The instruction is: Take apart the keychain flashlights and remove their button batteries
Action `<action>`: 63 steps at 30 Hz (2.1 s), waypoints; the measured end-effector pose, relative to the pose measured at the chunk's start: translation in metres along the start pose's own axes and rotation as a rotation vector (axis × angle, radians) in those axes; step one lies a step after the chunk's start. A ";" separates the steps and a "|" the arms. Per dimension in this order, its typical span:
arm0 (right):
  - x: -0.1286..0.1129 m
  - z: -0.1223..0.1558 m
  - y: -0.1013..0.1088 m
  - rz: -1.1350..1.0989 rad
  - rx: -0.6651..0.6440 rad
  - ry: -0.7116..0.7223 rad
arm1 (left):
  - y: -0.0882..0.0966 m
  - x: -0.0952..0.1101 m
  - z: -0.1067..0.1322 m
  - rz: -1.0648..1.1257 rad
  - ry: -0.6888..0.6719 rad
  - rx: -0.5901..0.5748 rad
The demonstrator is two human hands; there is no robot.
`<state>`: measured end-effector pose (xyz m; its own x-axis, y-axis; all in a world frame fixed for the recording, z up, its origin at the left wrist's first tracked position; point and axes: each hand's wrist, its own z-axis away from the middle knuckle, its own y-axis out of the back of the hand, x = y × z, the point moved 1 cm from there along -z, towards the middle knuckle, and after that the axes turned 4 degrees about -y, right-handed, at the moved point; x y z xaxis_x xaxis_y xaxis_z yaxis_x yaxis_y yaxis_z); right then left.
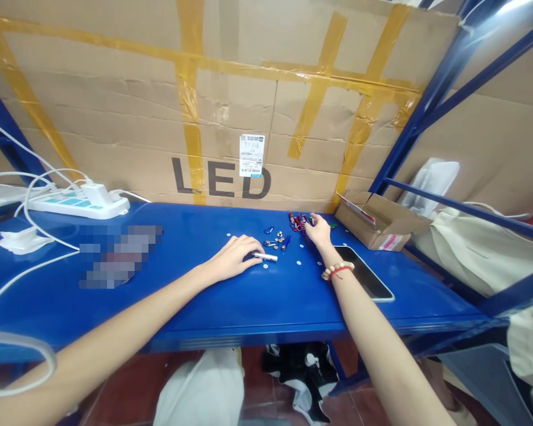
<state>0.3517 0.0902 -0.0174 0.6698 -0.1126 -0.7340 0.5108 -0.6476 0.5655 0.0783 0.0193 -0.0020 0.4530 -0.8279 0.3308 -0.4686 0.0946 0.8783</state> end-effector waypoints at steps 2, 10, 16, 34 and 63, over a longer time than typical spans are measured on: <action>-0.003 0.003 0.001 0.023 -0.008 0.029 | 0.000 -0.004 0.000 -0.003 0.044 0.037; -0.040 0.027 0.007 -0.025 -0.046 0.363 | 0.001 -0.011 -0.003 0.142 0.182 0.181; -0.073 0.060 0.004 -0.187 -0.631 0.613 | 0.016 -0.011 -0.004 0.547 0.379 0.531; -0.087 0.080 -0.004 -0.114 -0.746 0.679 | 0.017 -0.006 -0.006 0.910 0.351 0.496; -0.107 0.099 0.006 -0.302 -0.499 0.894 | 0.009 -0.016 -0.007 0.889 0.419 0.413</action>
<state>0.2297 0.0239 0.0267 0.5273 0.7258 -0.4418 0.7490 -0.1516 0.6450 0.0723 0.0370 0.0030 0.0098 -0.2904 0.9569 -0.9446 0.3114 0.1041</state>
